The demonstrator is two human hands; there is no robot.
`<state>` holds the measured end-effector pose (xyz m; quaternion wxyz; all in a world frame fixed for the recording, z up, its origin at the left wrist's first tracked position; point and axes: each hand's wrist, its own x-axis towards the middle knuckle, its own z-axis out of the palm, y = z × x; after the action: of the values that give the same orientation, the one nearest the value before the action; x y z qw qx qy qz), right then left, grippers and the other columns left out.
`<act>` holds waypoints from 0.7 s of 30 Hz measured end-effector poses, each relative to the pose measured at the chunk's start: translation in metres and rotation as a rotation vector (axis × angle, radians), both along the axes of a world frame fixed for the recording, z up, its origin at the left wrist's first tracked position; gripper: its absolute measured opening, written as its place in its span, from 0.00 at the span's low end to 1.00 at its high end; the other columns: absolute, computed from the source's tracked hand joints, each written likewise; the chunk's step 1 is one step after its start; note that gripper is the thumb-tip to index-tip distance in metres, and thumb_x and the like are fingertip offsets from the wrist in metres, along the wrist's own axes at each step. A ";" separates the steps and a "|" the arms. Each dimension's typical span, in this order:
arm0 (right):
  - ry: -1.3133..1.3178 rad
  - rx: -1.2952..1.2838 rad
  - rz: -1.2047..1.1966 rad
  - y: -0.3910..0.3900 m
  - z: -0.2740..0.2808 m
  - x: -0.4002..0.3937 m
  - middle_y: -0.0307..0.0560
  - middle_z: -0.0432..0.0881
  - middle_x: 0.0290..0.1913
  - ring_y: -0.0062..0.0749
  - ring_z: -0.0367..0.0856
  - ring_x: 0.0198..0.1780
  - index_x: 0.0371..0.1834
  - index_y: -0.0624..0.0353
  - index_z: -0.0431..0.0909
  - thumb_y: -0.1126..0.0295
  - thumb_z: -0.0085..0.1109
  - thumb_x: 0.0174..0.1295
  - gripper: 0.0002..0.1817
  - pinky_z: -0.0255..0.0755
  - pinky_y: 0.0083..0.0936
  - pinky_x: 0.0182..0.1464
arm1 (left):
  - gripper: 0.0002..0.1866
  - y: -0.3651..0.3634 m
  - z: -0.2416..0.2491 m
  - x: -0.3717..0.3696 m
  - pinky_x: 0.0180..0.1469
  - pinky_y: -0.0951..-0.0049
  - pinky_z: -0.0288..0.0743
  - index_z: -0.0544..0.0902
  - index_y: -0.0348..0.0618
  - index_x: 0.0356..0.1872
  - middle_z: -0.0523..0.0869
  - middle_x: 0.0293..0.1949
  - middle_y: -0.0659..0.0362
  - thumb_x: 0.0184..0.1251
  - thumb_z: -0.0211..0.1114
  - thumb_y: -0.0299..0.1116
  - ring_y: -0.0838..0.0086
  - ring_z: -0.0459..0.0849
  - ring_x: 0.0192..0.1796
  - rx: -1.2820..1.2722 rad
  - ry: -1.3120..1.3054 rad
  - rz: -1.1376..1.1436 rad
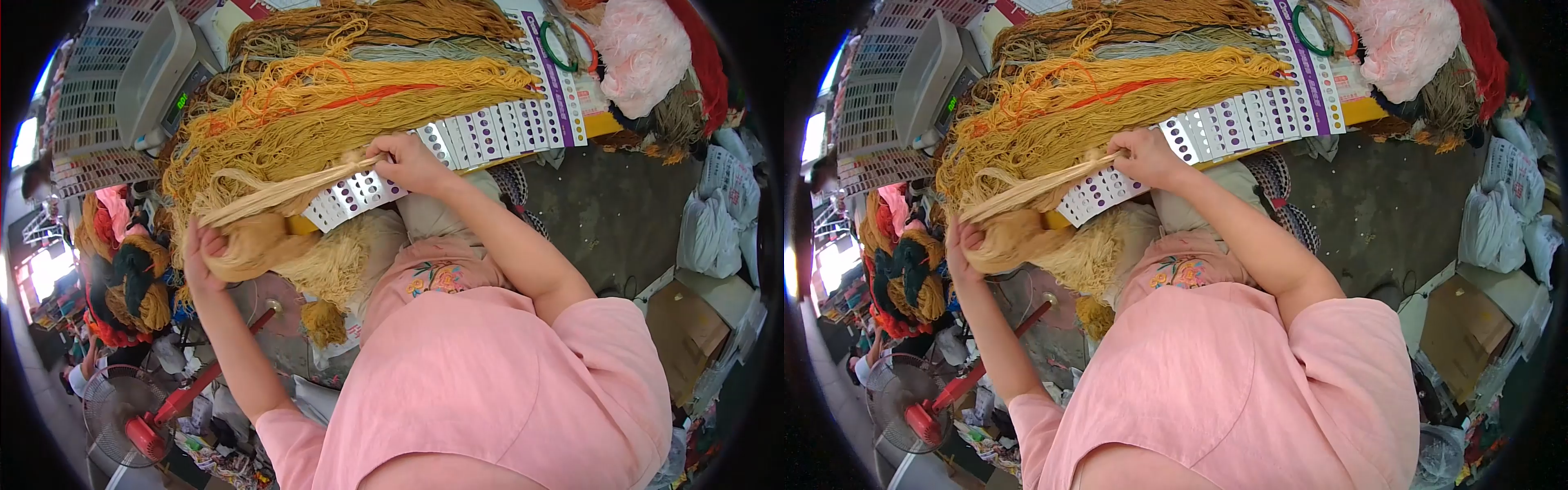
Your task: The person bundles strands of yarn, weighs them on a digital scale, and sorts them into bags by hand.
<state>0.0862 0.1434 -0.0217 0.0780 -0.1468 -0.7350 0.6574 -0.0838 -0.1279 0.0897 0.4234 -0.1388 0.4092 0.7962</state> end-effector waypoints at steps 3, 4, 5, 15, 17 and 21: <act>0.060 0.118 -0.027 -0.004 -0.008 -0.001 0.40 0.67 0.17 0.22 0.65 0.21 0.27 0.63 0.72 0.76 0.48 0.41 0.08 0.60 0.19 0.24 | 0.07 -0.034 0.005 -0.021 0.23 0.82 0.66 0.67 0.40 0.32 0.69 0.20 0.64 0.61 0.46 0.33 0.83 0.67 0.19 0.167 0.104 0.097; 0.080 0.146 -0.039 -0.003 -0.009 0.000 0.42 0.68 0.18 0.23 0.65 0.21 0.27 0.63 0.72 0.76 0.48 0.40 0.09 0.61 0.20 0.24 | 0.08 -0.054 -0.003 -0.036 0.29 0.77 0.69 0.67 0.39 0.34 0.71 0.24 0.62 0.61 0.45 0.32 0.80 0.70 0.23 -0.015 0.223 0.260; -0.051 0.080 -0.018 0.001 -0.002 0.001 0.46 0.74 0.21 0.35 0.73 0.25 0.25 0.60 0.74 0.72 0.49 0.41 0.08 0.66 0.26 0.30 | 0.08 -0.065 -0.006 -0.045 0.34 0.71 0.72 0.67 0.38 0.37 0.74 0.27 0.61 0.61 0.44 0.32 0.78 0.73 0.26 -0.195 0.340 0.422; 0.096 0.272 -0.026 -0.003 -0.011 0.000 0.46 0.75 0.23 0.40 0.72 0.30 0.25 0.57 0.74 0.72 0.48 0.42 0.07 0.65 0.31 0.34 | 0.12 0.068 -0.013 0.070 0.28 0.83 0.66 0.72 0.36 0.41 0.77 0.38 0.53 0.56 0.53 0.29 0.82 0.69 0.24 -0.422 0.431 0.036; 0.150 0.319 -0.034 -0.001 -0.013 0.001 0.46 0.75 0.24 0.40 0.72 0.30 0.25 0.57 0.74 0.72 0.49 0.42 0.07 0.65 0.31 0.34 | 0.11 0.084 -0.034 0.075 0.28 0.82 0.66 0.72 0.36 0.41 0.76 0.38 0.54 0.57 0.52 0.28 0.82 0.70 0.25 -0.285 0.355 -0.068; 0.160 0.359 0.000 -0.003 -0.016 0.002 0.44 0.73 0.23 0.32 0.70 0.28 0.30 0.60 0.74 0.73 0.52 0.44 0.08 0.63 0.24 0.30 | 0.11 0.110 -0.050 0.086 0.28 0.84 0.65 0.71 0.35 0.41 0.76 0.39 0.55 0.59 0.50 0.28 0.83 0.70 0.26 -0.238 0.326 -0.166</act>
<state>0.0878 0.1408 -0.0378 0.1609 -0.0777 -0.8320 0.5252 0.0021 -0.0180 0.0398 0.3965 -0.0232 0.5735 0.7165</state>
